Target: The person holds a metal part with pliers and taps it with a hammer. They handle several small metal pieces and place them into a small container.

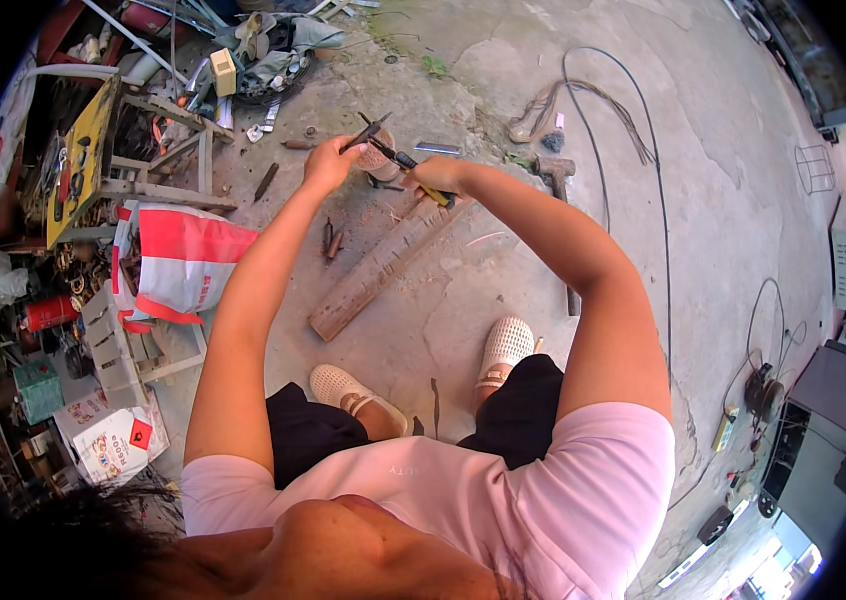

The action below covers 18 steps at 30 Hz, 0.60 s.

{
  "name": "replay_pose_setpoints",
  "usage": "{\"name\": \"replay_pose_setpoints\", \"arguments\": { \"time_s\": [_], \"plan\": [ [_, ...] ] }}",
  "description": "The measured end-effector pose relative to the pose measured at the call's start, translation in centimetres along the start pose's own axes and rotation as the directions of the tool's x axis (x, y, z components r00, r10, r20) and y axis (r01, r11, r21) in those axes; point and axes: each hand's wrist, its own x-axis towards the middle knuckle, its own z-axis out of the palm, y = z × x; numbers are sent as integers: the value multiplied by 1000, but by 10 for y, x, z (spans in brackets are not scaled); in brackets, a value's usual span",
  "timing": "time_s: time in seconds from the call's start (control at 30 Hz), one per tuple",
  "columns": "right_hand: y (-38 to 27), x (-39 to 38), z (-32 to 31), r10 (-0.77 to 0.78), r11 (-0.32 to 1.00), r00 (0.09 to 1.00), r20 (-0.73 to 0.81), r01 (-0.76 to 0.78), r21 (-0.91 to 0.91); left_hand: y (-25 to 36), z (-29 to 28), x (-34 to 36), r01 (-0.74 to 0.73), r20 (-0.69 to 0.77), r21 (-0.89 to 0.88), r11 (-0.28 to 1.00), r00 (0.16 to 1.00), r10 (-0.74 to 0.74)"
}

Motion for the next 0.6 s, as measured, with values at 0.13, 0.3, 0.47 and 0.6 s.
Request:
{"name": "replay_pose_setpoints", "arguments": {
  "time_s": [0.13, 0.3, 0.47, 0.6],
  "plan": [
    [-4, 0, 2, 38, 999, 999, -21, -39, -4, 6, -3, -5, -18, -7, 47, 999, 1000, 18],
    [-5, 0, 6, 14, 1000, 999, -48, -14, 1, 20, -13, -15, -38, -15, 134, 990, 999, 40],
    [5, 12, 7, -81, 997, 991, -109, 78, -25, 24, -14, -13, -29, -29, 109, 994, 999, 33],
    [10, 17, 8, -103, 994, 984, -145, 99, -40, 25, -14, -12, -26, -24, 88, 996, 999, 28]
  ]
}}
